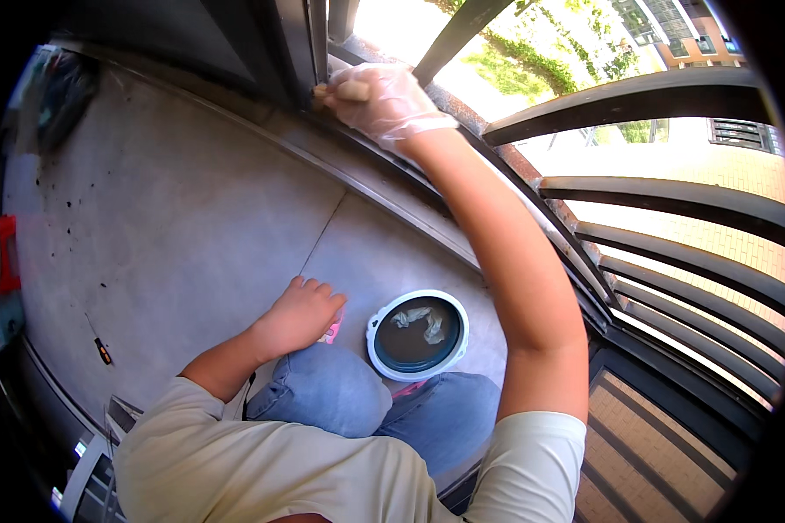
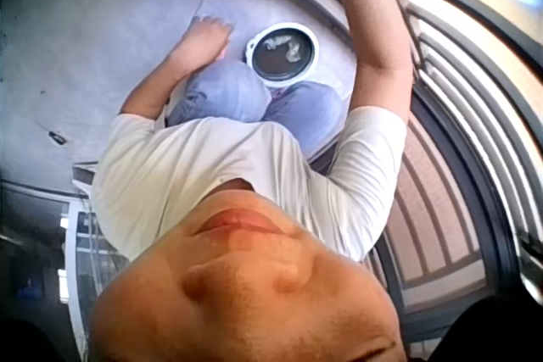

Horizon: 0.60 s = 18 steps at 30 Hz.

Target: The person sits on a balcony floor and cleans the metal railing using a paintbrush and a bucket of water. They repeatedly dip the brush into the water and scrub the horizontal and vertical bars of the railing. The person also uses a cloth to wipe the railing and wrings it out in the bucket.

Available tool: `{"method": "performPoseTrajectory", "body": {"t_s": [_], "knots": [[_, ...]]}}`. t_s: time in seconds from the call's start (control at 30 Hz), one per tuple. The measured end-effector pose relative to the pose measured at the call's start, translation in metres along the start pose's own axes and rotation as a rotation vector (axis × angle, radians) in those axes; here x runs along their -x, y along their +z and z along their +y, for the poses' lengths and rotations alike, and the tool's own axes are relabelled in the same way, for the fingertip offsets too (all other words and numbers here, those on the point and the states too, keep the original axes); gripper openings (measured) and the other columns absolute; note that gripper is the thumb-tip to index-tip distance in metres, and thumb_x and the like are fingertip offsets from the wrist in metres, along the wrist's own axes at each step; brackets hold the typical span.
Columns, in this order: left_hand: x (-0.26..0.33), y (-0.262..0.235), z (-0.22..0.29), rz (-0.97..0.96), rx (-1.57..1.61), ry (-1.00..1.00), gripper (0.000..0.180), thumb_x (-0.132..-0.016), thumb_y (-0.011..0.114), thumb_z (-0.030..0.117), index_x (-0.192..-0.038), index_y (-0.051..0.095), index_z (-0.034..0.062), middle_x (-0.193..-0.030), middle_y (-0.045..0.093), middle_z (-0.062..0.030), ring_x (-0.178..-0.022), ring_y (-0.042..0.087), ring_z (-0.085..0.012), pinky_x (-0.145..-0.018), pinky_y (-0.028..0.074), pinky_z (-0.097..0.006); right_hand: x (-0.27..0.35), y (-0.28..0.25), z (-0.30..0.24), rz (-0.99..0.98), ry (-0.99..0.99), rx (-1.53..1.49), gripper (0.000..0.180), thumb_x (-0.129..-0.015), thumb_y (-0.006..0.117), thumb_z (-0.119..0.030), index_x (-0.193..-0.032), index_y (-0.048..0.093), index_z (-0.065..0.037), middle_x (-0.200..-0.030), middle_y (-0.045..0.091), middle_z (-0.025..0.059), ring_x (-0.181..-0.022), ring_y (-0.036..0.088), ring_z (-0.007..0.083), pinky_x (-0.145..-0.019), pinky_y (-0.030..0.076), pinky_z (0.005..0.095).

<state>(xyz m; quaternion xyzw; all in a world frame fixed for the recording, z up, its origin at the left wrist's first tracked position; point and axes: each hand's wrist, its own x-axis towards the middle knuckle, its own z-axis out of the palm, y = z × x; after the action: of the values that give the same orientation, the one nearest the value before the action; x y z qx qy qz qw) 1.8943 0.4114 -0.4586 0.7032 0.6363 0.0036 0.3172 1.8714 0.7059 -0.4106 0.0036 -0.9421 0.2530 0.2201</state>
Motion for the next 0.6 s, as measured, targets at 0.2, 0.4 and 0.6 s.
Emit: {"method": "performPoseTrajectory", "body": {"t_s": [0.2, 0.4, 0.6], "knots": [[0.003, 0.002, -0.002, 0.055, 0.068, 0.002, 0.022, -0.083, 0.056, 0.022, -0.100, 0.057, 0.0091, -0.089, 0.058, -0.0102, -0.088, 0.056, -0.0265, -0.081, 0.040, -0.041, -0.018, -0.016, -0.019, -0.237, 0.409, 0.104, 0.012, -0.080, 0.068, -0.015, -0.083, 0.068, -0.003, -0.070, 0.066, 0.0093, -0.060, 0.062, 0.0173, -0.063, 0.051, 0.0270], [-0.004, 0.001, 0.003, -0.019, 0.038, 0.009, 0.020, -0.082, 0.056, 0.021, -0.098, 0.058, 0.0090, -0.090, 0.059, -0.0103, -0.088, 0.055, -0.0262, -0.083, 0.039, -0.041, 0.004, -0.010, -0.012, -0.205, 0.465, -0.010, 0.017, -0.080, 0.068, -0.021, -0.093, 0.067, -0.010, -0.078, 0.066, 0.0081, -0.067, 0.063, 0.0174, -0.064, 0.051, 0.0278], [-0.003, -0.004, 0.004, -0.032, 0.058, -0.049, 0.023, -0.081, 0.058, 0.020, -0.101, 0.058, 0.0086, -0.090, 0.059, -0.0097, -0.089, 0.055, -0.0263, -0.082, 0.039, -0.040, 0.082, -0.063, -0.009, -0.284, 0.732, -0.032, 0.014, -0.079, 0.068, -0.022, -0.089, 0.069, -0.013, -0.074, 0.066, 0.0105, -0.065, 0.063, 0.0203, -0.063, 0.052, 0.0292]]}}
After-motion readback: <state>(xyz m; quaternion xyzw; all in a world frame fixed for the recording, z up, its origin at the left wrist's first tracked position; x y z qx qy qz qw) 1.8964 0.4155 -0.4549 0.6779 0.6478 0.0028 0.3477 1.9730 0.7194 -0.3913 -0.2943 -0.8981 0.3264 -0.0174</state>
